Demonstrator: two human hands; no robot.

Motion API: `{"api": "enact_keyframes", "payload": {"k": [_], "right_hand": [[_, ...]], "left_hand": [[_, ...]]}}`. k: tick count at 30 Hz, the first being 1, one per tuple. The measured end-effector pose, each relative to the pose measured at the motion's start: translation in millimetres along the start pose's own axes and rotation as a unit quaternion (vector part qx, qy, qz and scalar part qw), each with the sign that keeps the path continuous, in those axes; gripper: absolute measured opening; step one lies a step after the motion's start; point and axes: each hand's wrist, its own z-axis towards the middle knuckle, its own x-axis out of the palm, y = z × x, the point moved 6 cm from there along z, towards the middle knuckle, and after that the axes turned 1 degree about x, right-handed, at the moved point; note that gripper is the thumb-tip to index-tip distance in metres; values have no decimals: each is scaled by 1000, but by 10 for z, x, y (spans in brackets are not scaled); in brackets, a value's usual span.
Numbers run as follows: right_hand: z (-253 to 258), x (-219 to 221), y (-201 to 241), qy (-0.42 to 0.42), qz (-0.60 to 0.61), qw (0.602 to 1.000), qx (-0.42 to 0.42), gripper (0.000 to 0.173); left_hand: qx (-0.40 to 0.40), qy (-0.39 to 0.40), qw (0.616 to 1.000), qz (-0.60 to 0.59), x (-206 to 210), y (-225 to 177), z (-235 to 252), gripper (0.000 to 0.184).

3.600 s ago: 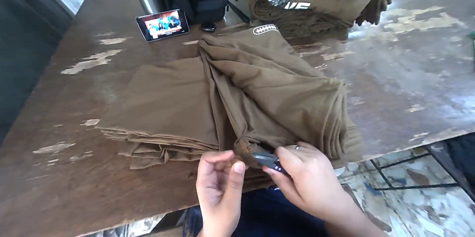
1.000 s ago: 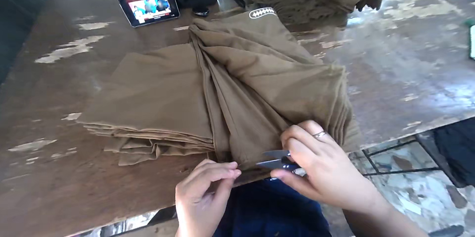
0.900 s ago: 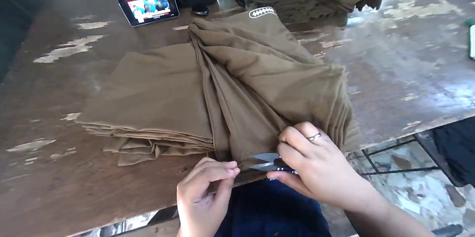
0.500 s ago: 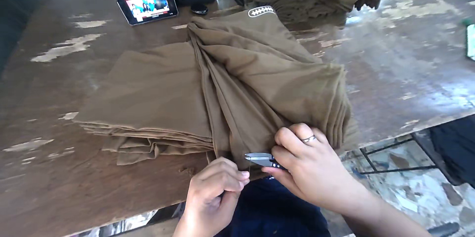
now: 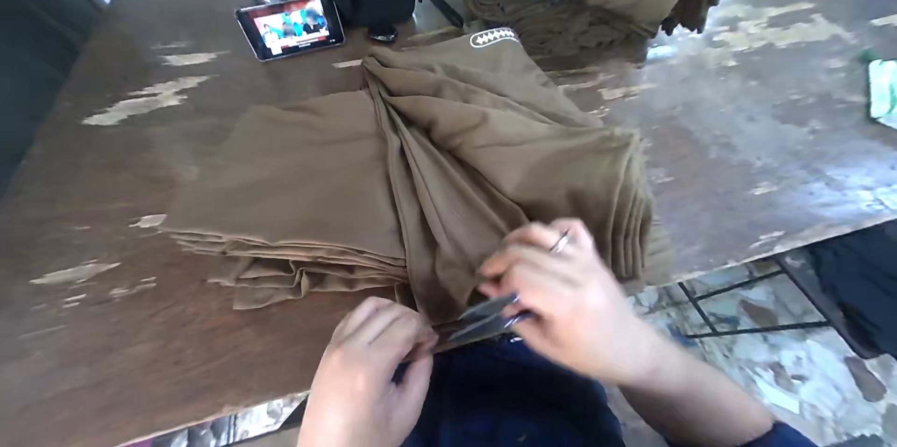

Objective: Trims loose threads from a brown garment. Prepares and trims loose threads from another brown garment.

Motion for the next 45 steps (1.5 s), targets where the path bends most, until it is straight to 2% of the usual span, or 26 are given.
{"api": "enact_keyframes", "payload": {"k": [2,4,5,6,7,8,10,12,13,15,18,20,22,24,26,28,30,33,37,40,45], "right_hand": [[114,-455,-348,-104,-16,993,55,14],[44,-975,-730,-214,-91,962,141,23],[-30,-1147,-821,-256,-113,945,170,24],[-87,-1222,-795,-286,-100,939,164,22],[-117,-1188,-666,-286,-52,947,139,16],[-133,-1046,-484,-239,19,963,120,13],[-204,-565,-167,-77,148,982,85,17],[-276,-121,-31,42,147,987,53,21],[-296,0,-27,51,130,989,46,17],[-286,8,-42,11,155,986,55,8],[-183,-176,-21,-58,203,975,63,12],[-118,-207,-33,-97,181,976,66,11],[-69,-151,-63,-131,110,983,74,11],[-41,0,-132,-113,38,989,89,9],[-50,159,-203,-63,-5,993,100,10],[-100,179,-214,-55,9,994,98,12],[-170,107,-216,-68,67,991,93,19],[-274,-26,-127,-85,148,982,77,29],[-386,7,61,-72,208,973,64,27],[-418,79,32,-56,147,985,76,32],[-432,93,11,-8,19,996,89,43]], "left_hand": [[0,-43,999,-8,75,-35,-14,15],[0,-57,998,17,212,-56,-48,20],[1,-64,997,34,288,-44,-61,20],[2,-79,996,42,354,-18,-74,17],[3,-101,994,43,401,14,-83,14],[6,-123,992,38,426,39,-86,13],[20,-157,987,16,418,60,-77,12],[35,-180,983,-5,376,37,-67,10],[43,-194,980,-12,362,17,-68,8],[47,-207,977,-22,358,-12,-59,7],[25,-201,979,-21,384,-48,-9,12],[10,-196,979,-45,403,-66,49,15],[-17,-198,968,-152,416,-45,87,19],[-55,-187,917,-349,424,-5,127,31],[-76,-172,826,-531,438,31,163,41],[-74,-176,769,-610,459,40,167,43],[-48,-184,764,-617,467,19,155,47],[-26,-228,794,-563,477,-33,163,51],[-44,-293,808,-509,501,-46,167,26],[-82,-296,795,-522,519,-39,150,8],[-126,-260,743,-604,522,-86,67,10]]}}
